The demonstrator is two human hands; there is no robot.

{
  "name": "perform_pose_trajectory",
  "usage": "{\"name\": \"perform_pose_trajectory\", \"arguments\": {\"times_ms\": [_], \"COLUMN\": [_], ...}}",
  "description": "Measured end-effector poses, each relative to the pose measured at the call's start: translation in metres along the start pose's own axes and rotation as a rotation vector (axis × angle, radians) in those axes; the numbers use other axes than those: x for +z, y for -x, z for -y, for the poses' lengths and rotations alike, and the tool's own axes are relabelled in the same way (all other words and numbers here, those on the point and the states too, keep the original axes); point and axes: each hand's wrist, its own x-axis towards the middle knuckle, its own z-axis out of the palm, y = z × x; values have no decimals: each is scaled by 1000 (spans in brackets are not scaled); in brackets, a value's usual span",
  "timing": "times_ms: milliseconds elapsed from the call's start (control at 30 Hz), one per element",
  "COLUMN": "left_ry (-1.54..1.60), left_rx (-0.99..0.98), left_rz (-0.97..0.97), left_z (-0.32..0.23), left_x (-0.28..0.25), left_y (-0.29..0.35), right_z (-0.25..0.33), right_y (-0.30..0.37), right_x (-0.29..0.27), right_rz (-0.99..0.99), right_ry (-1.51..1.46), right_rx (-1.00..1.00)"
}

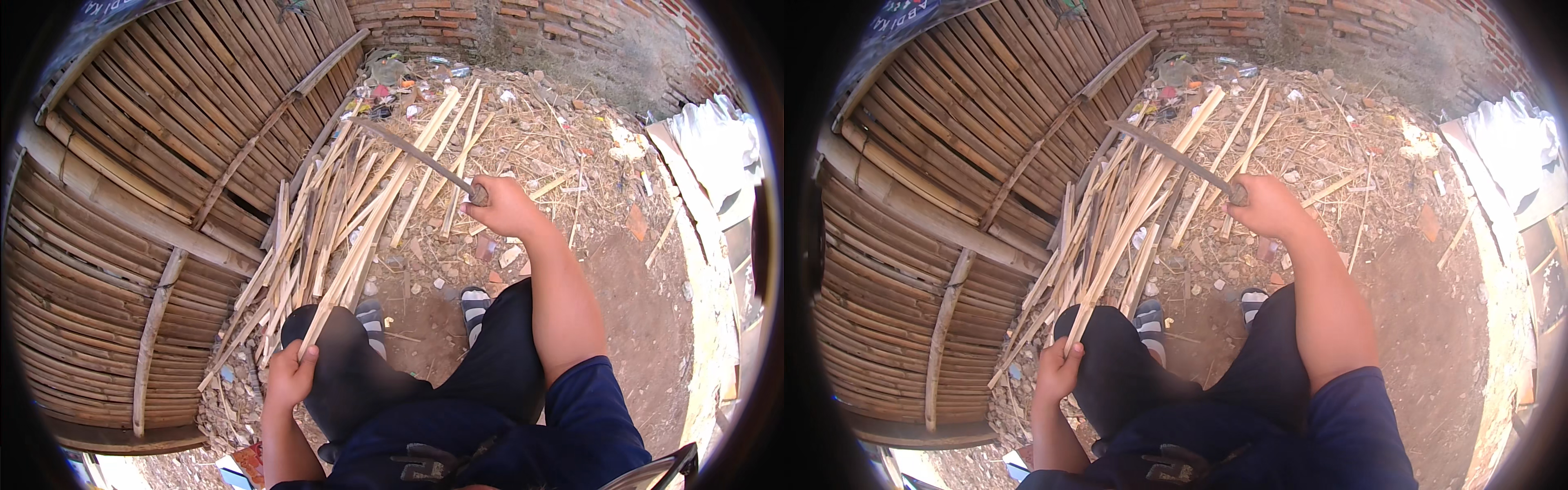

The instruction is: The person strips layers from long pieces of bamboo using a large blade while sitting on the ground.

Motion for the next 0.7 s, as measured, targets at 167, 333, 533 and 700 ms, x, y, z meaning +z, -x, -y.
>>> {"name": "perform_pose_trajectory", "arguments": {"times_ms": [167, 333, 533, 700], "left_ry": [23, -105, -77, -22], "left_rx": [-18, 22, 41, 6], "left_rz": [29, 19, 1, 29], "left_z": [-3, -6, -5, -6], "left_x": [-1, -3, -1, -2], "left_y": [-3, 2, 0, -3], "right_z": [47, 50, -9, 13], "right_y": [24, 21, -12, 2], "right_x": [37, 29, 5, 19], "right_rz": [302, 337, -65, 139], "right_ry": [147, 122, -99, -18], "right_rx": [-308, -404, 75, -93]}}
